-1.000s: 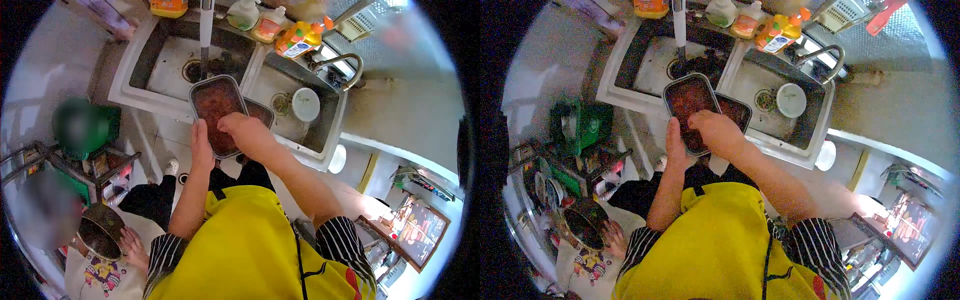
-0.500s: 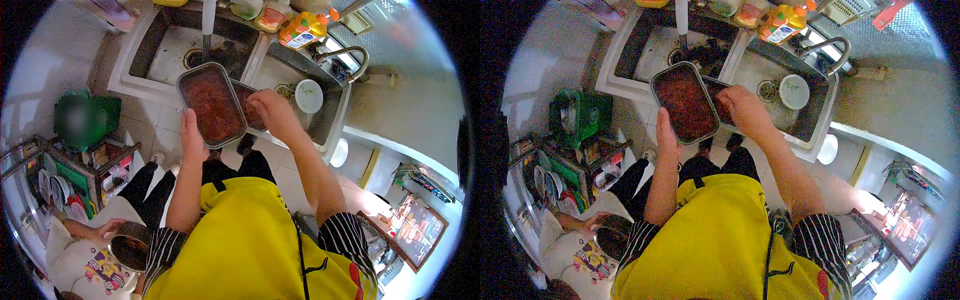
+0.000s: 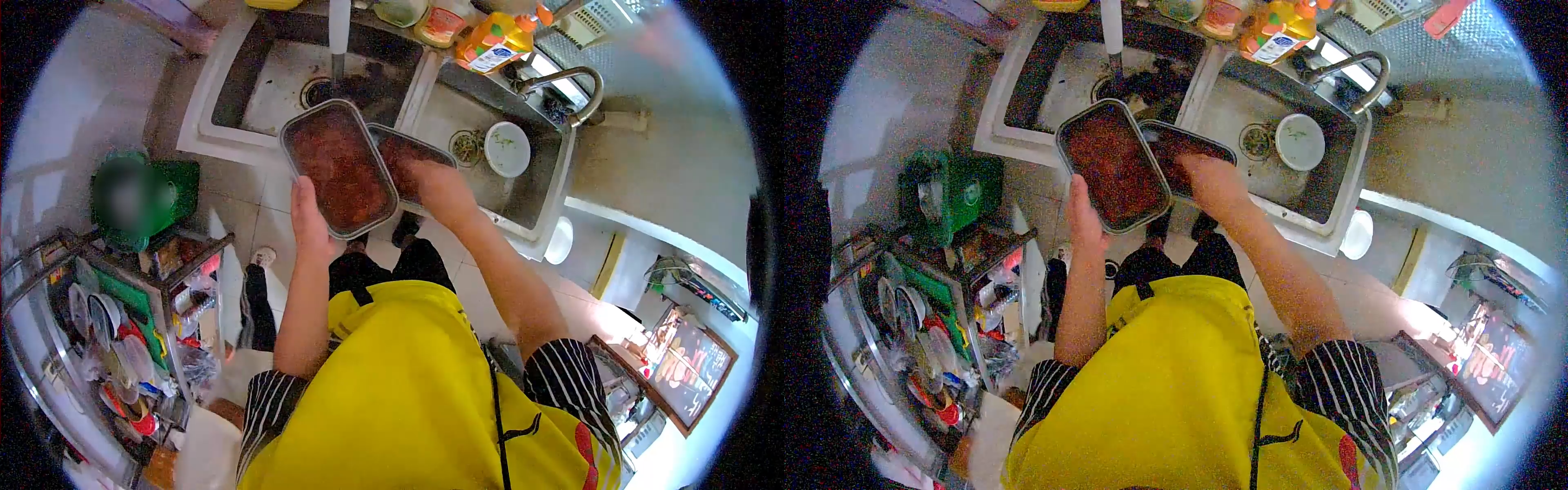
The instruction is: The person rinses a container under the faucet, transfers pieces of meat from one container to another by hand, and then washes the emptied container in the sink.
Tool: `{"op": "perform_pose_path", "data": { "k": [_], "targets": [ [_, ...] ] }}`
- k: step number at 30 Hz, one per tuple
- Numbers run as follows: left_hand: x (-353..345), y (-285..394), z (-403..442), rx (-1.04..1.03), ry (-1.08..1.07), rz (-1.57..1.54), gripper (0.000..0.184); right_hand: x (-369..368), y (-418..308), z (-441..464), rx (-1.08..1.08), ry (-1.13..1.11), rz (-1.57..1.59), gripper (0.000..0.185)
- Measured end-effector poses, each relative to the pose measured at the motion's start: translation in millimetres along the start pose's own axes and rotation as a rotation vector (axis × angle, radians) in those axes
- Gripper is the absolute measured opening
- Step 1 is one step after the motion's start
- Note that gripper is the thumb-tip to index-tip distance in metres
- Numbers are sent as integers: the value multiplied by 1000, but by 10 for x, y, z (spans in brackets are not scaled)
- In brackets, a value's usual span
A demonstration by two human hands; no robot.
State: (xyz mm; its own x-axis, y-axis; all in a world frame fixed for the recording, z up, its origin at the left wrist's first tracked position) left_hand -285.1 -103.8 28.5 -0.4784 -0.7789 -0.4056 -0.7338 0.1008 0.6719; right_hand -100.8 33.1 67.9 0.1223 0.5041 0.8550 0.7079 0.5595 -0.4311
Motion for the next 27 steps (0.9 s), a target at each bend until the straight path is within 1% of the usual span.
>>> {"op": "perform_pose_path", "data": {
  "k": [2, 3, 5, 7, 8, 9, 10, 12, 13, 16, 17, 20, 23, 26, 27],
  "targets": [
    [-30, 3, -10, -27, -36, 16, 65, 132, -59, 30, -20, -64, -180, 31],
    [-67, 22, -22, -42, -54, 24, 65, 260, -141, 34, 26, 71, -112, 30],
    [-85, 3, 3, 4, -55, 16, 64, 495, -314, -42, 113, 335, 28, 27],
    [-71, -64, 59, 38, -41, 18, 61, 552, -568, -24, 186, 276, 143, 28],
    [-86, -75, 79, 21, -108, 2, 63, 569, -708, 4, 222, 250, 197, 29],
    [-118, -68, 95, 4, -176, -14, 64, 542, -853, 47, 264, 174, 179, 35],
    [-146, -64, 103, -12, -243, -30, 66, 499, -949, 116, 268, 180, 115, 40],
    [-174, -127, 108, -9, -245, -57, 67, 387, -1115, 287, 276, 189, -9, 50],
    [-197, -155, 104, -7, -245, -70, 68, 320, -1132, 400, 221, 163, -44, 57],
    [-277, -164, 91, -15, -243, -6, 70, 217, -1091, 630, 47, 125, -173, 54],
    [-322, -164, 84, -46, -218, 40, 57, 187, -1064, 651, 67, 140, -210, 51],
    [-320, -197, 80, -1, -146, 55, 59, 161, -962, 672, 125, 104, -122, 45],
    [-335, -277, 94, 28, -147, 2, 60, 123, -900, 656, 105, 9, 57, 37],
    [-509, -183, -42, 57, -146, -22, 61, 1, -849, 610, 154, -16, 101, 31],
    [-479, -225, -40, 111, -53, -22, 59, 46, -874, 564, 164, -11, 55, 26]
  ]
}}
Point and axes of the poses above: each hand's wrist, its own z-axis towards the middle knuckle, its own x-axis out of the back of the hand, y = z × x, the point moved 5 cm from there along z, towards the middle knuckle, and after that the axes turned 2 degrees about z, right-handed, at the moved point
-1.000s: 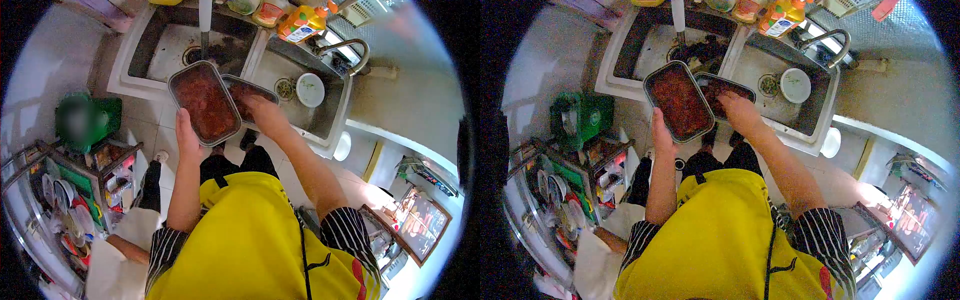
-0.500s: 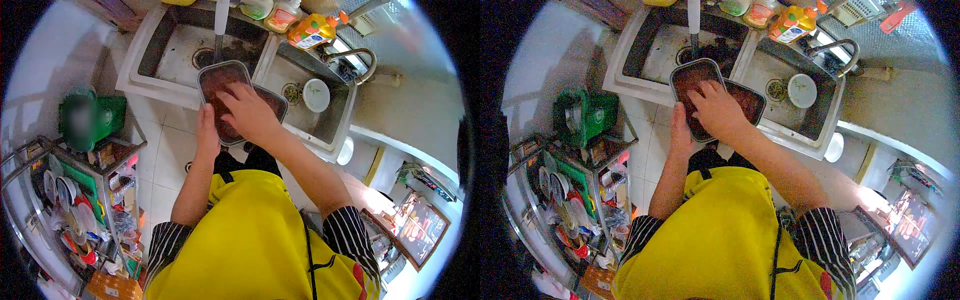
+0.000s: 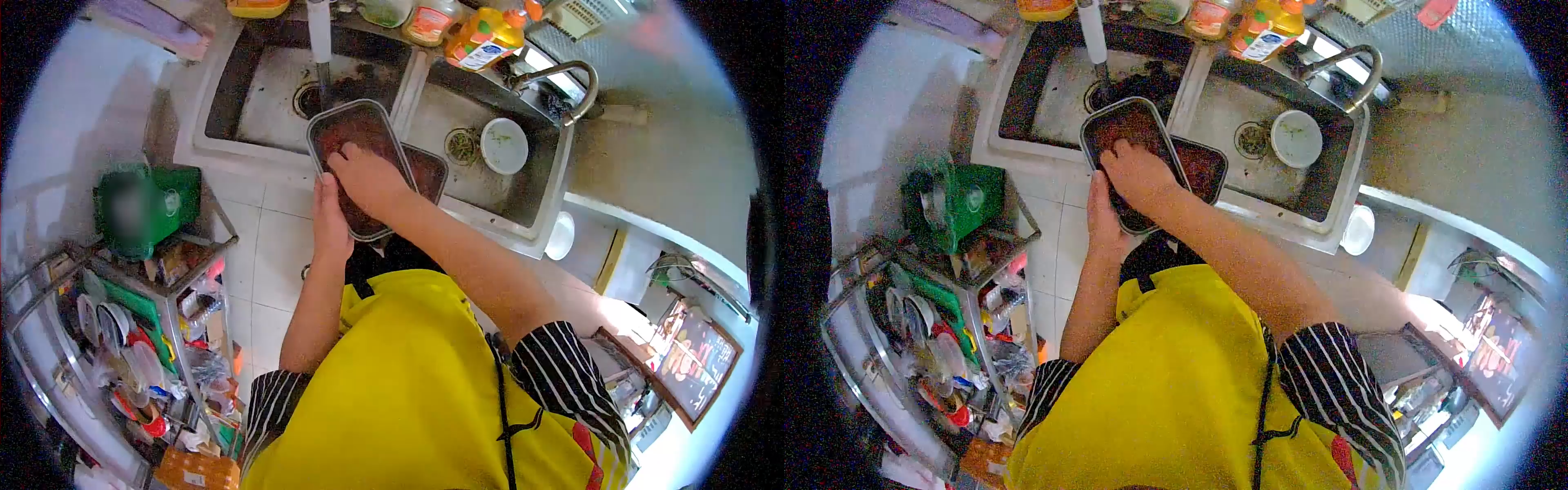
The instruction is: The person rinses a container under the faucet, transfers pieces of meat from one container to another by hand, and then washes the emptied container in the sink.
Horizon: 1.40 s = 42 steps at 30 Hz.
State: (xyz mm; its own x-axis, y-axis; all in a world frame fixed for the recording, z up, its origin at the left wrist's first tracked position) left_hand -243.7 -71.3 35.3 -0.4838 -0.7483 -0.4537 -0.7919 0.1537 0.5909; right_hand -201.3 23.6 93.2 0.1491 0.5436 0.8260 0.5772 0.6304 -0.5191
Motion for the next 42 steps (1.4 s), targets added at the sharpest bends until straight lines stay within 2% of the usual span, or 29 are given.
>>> {"op": "perform_pose_path", "data": {
  "k": [3, 10, 15, 22, 25, 28, 31, 32, 35, 38, 41, 42],
  "targets": [
    [20, -31, 43, -15, -86, -44, 65, -5, 56, -35, -4, -29, 33, 22],
    [8, -88, 151, -37, -120, -18, 59, 299, 23, -207, 52, 121, 70, 17],
    [38, -58, 253, 5, -133, -17, 54, 337, 65, -251, -44, 192, 155, 16],
    [40, 194, 338, -38, -224, 154, 56, 337, 160, -248, -189, 327, 365, 16],
    [79, 187, 394, 83, -265, 79, 62, 458, 184, -268, -240, 363, 374, 17],
    [105, 227, 384, 87, -217, 120, 63, 607, 180, -387, -275, 426, 475, 22],
    [124, 279, 396, 85, -306, 110, 63, 757, 286, -525, -355, 493, 519, 22],
    [152, 307, 400, 73, -287, 129, 63, 720, 373, -560, -440, 463, 640, 22],
    [229, 383, 410, 52, -230, 168, 63, 684, 487, -648, -527, 409, 577, 22],
    [331, 454, 435, 36, -214, 181, 62, 228, 772, -660, -483, 322, 423, 25],
    [361, 549, 443, -25, -240, 209, 59, 57, 678, -620, -470, 193, 343, 31],
    [382, 567, 453, -32, -225, 214, 59, 28, 662, -608, -428, 233, 319, 36]
  ]
}}
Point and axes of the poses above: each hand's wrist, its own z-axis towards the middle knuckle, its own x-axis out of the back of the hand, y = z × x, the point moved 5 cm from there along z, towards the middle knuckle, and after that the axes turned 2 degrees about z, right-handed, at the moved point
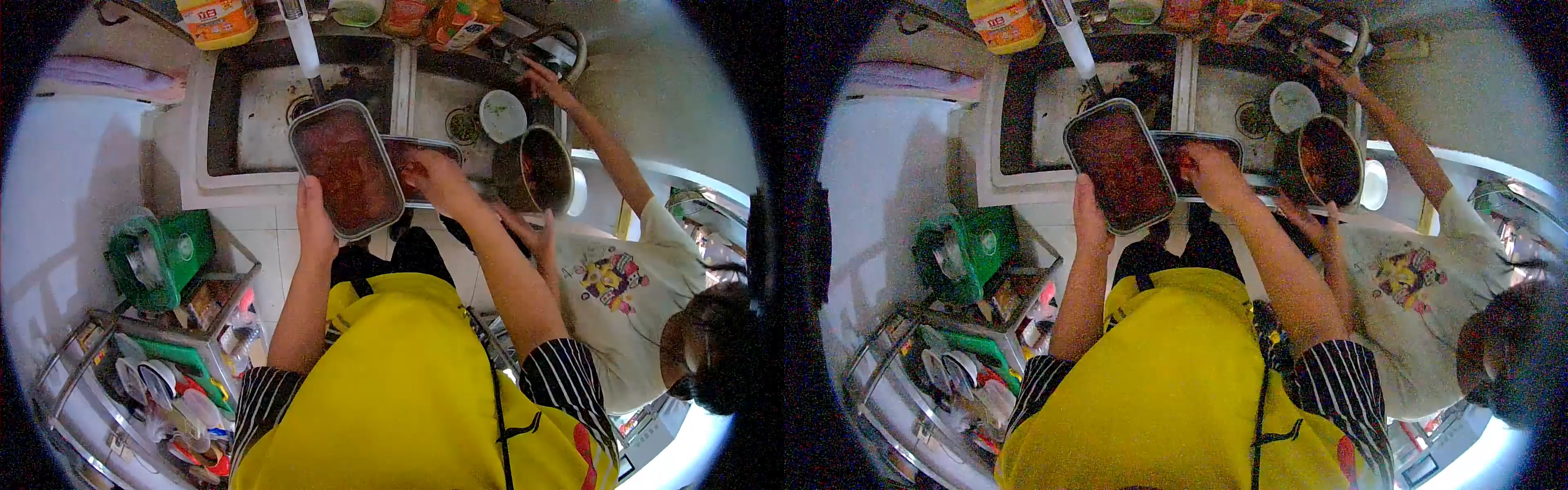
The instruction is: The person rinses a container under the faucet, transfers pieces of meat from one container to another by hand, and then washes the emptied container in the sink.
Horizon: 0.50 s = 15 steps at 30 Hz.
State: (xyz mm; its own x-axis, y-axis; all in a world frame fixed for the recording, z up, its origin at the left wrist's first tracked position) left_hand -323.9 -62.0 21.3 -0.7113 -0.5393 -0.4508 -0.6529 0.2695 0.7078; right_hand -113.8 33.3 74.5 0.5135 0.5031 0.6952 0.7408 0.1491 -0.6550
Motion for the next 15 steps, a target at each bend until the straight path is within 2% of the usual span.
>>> {"op": "perform_pose_path", "data": {
  "k": [6, 9, 12, 15],
  "targets": [
    [78, 4, 14, 41, 29, -7, 63, 1, 77, -41, -30, 38, -151, 33],
    [75, -35, 46, 56, 24, -31, 66, -70, 143, 23, -175, -67, -130, 31],
    [15, -7, 26, 60, -18, -50, 68, -16, -21, 7, -81, -53, -260, 30],
    [42, -63, 41, 80, -6, -51, 68, 243, -455, -82, 101, 242, -189, 28]
  ]
}}
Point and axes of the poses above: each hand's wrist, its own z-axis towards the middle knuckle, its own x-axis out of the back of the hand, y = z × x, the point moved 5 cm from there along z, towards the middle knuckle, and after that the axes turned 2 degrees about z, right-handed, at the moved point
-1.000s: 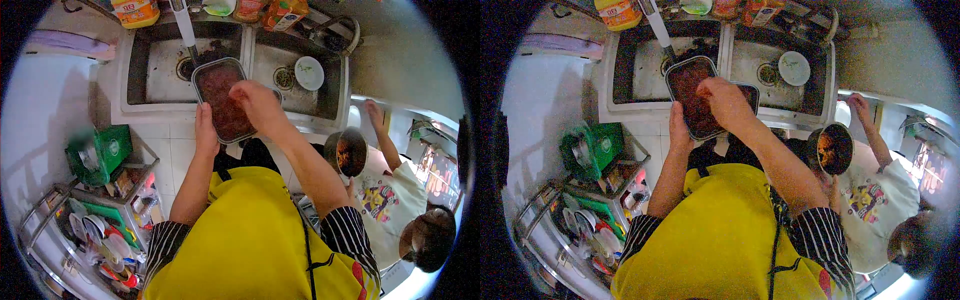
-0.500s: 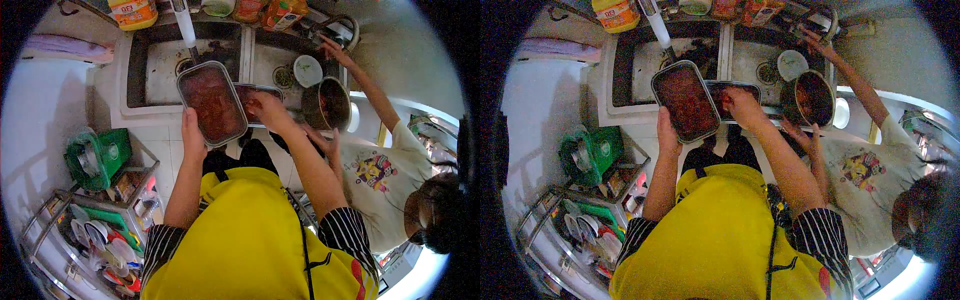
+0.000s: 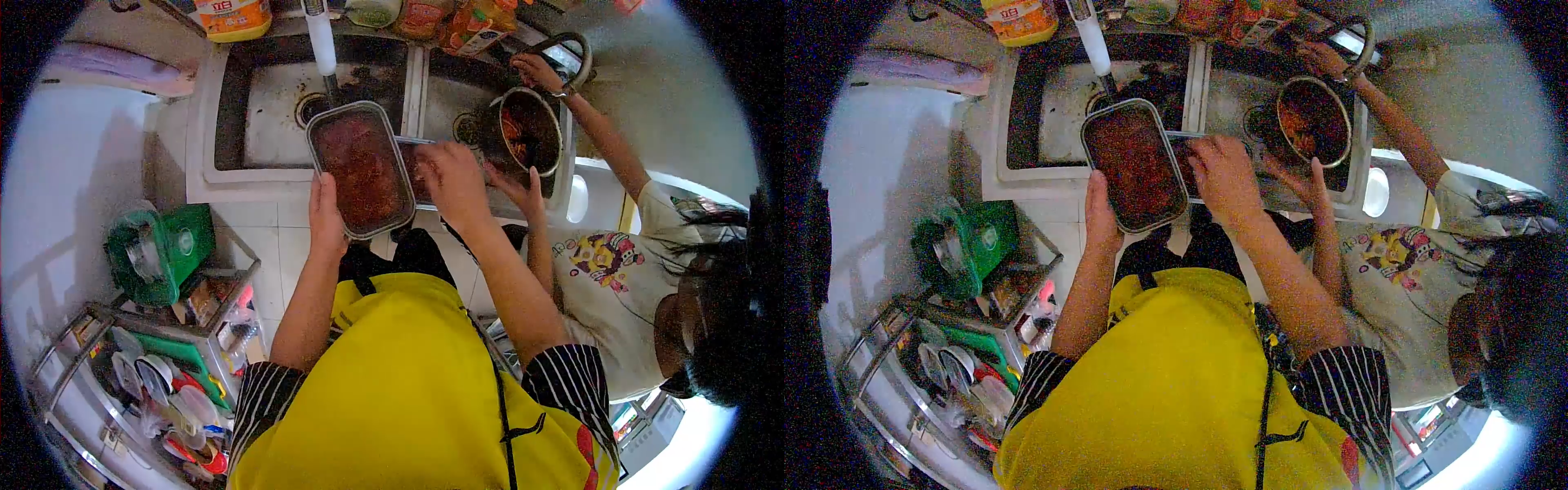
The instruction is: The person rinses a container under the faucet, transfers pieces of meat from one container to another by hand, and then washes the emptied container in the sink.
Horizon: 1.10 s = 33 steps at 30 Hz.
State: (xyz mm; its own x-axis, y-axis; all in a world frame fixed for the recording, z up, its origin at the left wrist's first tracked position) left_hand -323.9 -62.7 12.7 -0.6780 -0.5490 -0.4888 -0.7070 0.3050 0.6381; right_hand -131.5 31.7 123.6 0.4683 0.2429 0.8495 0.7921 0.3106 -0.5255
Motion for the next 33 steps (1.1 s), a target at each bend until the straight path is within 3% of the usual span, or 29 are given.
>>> {"op": "perform_pose_path", "data": {
  "k": [3, 6, 9, 12, 24, 33],
  "targets": [
    [-62, 8, -43, 18, -36, -21, 67, 9, -376, 47, 149, 31, 151, 32],
    [-81, -12, -59, 3, -46, -28, 64, -331, -632, 152, 217, -106, 98, 41],
    [-109, -38, -53, -12, -57, -19, 62, -646, -708, 251, 246, -89, -273, 49],
    [-148, -35, -83, -23, -78, -22, 59, -731, -719, 247, 79, -242, -293, 49],
    [-176, -62, -38, -40, -51, 3, 63, -804, -666, -129, 36, -486, -70, 35],
    [-112, -153, 80, -15, -32, 9, 71, -929, -538, -99, 105, -491, 25, 22]
  ]
}}
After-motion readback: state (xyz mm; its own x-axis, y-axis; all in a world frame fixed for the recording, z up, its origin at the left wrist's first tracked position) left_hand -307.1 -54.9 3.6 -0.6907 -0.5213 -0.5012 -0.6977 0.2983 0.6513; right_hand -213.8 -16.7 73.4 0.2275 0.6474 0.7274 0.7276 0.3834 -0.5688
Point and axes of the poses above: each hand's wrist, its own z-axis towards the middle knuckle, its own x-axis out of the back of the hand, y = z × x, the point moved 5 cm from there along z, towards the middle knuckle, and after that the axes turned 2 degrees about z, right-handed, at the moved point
